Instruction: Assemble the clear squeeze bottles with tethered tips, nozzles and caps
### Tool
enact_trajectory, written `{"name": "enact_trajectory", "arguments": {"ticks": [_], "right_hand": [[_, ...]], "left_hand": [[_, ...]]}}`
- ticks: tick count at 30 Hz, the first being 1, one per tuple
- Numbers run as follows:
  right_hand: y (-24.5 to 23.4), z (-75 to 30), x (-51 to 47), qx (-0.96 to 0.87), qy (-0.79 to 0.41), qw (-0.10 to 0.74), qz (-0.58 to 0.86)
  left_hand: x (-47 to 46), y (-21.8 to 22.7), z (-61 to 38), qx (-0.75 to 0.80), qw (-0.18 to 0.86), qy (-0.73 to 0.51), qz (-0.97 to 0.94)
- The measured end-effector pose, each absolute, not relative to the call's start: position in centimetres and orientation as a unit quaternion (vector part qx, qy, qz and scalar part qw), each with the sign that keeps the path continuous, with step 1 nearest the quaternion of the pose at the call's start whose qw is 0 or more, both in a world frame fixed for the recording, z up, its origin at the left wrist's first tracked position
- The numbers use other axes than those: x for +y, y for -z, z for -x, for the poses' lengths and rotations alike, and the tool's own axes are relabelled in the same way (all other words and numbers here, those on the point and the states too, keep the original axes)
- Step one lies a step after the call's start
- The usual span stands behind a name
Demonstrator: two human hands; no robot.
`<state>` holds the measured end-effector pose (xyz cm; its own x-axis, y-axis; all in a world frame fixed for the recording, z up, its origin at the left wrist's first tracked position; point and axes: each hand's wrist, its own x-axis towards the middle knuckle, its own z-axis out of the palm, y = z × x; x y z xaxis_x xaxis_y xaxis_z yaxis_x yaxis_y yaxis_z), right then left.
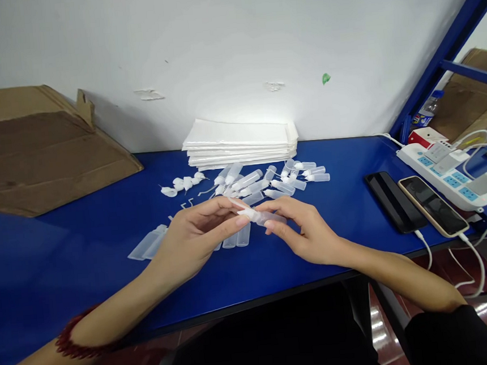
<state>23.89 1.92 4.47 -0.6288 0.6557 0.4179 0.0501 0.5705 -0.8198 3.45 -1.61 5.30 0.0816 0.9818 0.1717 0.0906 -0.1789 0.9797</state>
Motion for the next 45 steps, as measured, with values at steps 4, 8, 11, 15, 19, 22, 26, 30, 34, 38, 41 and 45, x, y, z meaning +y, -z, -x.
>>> {"name": "enact_trajectory", "arguments": {"ticks": [4,8,11,15,19,22,26,30,34,38,41,45], "right_hand": [[-4.1,-24.0,2.0,-0.848,-0.291,0.389,0.210],[-3.7,-24.0,2.0,-0.878,-0.177,0.408,0.178],[-3.4,-24.0,2.1,-0.896,-0.120,0.399,0.153],[-3.5,-24.2,2.2,-0.907,-0.106,0.378,0.150],[-3.9,-24.3,2.2,-0.864,-0.272,0.364,0.217],[-4.1,-24.2,2.3,-0.784,-0.453,0.329,0.267],[-4.3,-24.0,2.5,-0.676,-0.616,0.299,0.273],[-4.3,-24.1,2.3,-0.698,-0.583,0.313,0.274],[-4.4,-24.2,1.9,-0.768,-0.466,0.332,0.288],[-4.3,-24.1,1.7,-0.798,-0.413,0.333,0.286],[-4.3,-24.0,1.9,-0.767,-0.470,0.330,0.287],[-4.1,-24.0,2.5,-0.667,-0.631,0.277,0.283]], "left_hand": [[-1.7,-5.8,-3.5,0.476,0.423,-0.466,-0.614],[-1.4,-5.8,-3.2,0.486,0.443,-0.429,-0.619],[-1.2,-5.7,-3.1,0.483,0.468,-0.402,-0.622],[-1.3,-5.5,-3.2,0.476,0.471,-0.384,-0.636],[-1.7,-5.0,-3.4,0.449,0.327,-0.423,-0.716],[-1.9,-4.5,-3.5,0.367,0.132,-0.441,-0.808],[-1.8,-4.1,-3.4,0.295,0.024,-0.443,-0.846],[-1.8,-4.5,-3.4,0.354,0.118,-0.435,-0.819],[-1.9,-5.4,-3.6,0.446,0.275,-0.413,-0.745],[-1.9,-5.6,-3.7,0.472,0.388,-0.369,-0.701],[-1.9,-4.8,-3.6,0.449,0.286,-0.356,-0.768],[-2.0,-3.6,-3.7,0.331,-0.010,-0.403,-0.853]]}}
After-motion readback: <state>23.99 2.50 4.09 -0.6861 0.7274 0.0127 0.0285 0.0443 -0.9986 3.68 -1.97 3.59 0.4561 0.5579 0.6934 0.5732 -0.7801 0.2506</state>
